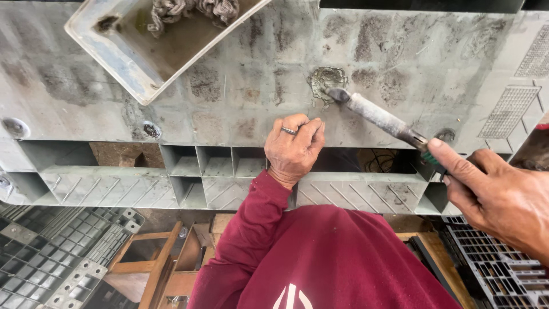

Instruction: The person uses a soldering iron to heat a specific spot on a large metal structure. They wipe the heated area with a cloth to remove residue. The person then sharpens a metal file on a stone and uses the file to scrape and smooth the same spot on the metal structure.

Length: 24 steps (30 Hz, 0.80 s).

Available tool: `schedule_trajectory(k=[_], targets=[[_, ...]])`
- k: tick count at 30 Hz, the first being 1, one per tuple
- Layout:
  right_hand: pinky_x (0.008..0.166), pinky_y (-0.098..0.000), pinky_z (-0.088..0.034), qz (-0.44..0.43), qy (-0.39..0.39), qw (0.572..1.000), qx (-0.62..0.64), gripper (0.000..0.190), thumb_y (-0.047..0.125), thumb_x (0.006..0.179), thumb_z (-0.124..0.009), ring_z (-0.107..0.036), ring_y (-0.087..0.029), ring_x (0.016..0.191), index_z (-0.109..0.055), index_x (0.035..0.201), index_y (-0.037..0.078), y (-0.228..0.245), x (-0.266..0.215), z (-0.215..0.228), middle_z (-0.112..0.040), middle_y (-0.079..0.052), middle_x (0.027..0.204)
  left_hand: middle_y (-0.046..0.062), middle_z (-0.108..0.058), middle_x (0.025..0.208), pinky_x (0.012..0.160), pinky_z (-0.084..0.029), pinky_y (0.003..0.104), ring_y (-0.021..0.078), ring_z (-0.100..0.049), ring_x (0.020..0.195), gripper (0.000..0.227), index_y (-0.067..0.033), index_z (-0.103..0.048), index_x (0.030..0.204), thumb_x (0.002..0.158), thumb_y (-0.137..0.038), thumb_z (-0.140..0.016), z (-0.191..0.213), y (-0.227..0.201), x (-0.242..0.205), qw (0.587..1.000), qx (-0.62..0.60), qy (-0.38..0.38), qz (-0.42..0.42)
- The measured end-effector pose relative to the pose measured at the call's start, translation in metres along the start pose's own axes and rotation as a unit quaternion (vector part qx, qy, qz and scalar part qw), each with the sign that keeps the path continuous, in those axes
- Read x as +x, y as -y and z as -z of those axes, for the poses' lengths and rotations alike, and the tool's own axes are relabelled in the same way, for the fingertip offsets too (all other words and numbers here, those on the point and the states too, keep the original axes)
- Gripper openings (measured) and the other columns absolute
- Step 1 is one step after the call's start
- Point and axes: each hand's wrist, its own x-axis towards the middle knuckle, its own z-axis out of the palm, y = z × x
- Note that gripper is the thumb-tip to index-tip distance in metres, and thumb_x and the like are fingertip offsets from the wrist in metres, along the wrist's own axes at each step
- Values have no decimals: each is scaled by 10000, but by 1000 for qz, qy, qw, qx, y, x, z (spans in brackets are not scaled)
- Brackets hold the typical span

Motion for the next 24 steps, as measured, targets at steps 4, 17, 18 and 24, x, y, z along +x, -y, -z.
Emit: schedule_trajectory(k=[4, 17, 18, 24], targets=[[414, -321, -502, 14, -33, 998, -45, 704, 270, 926, -668, -561, -144, 402, -390, 1573, 256, -8, 6, -8, -591, -61, 707, 0, -597, 967, 679, -503, 334, 210, -574, 794, 238, -117, -726, 1005, 818, -72, -867, -2, -1, -1, 1000, 1, -8, 6], [394, -333, -481, 15, -68, 997, -27, 728, 282, 900, -679, -553, -167, 401, -407, 1575, 259, -2, 2, 0, -625, -53, 799, -1, -597, 962, 688, -505, 333, 210, -578, 798, 236, -115, -730, 1004, 819, -72, -869, 1, -2, 0, 1000, -1, -14, 11], [386, -332, -475, 10, -67, 998, -20, 732, 283, 898, -679, -551, -165, 395, -407, 1576, 241, -1, 2, 0, -629, -50, 813, 0, -596, 965, 694, -509, 334, 211, -581, 803, 237, -112, -730, 1008, 820, -70, -867, 0, -1, 0, 1000, -3, -16, 9], [412, -370, -474, 1, -57, 998, -5, 707, 286, 919, -679, -546, -200, 412, -433, 1579, 215, 0, 13, 2, -588, -39, 731, -10, -614, 959, 672, -503, 323, 197, -583, 792, 228, -119, -738, 1000, 820, -78, -871, 0, -1, -1, 1000, 7, -17, 14]])
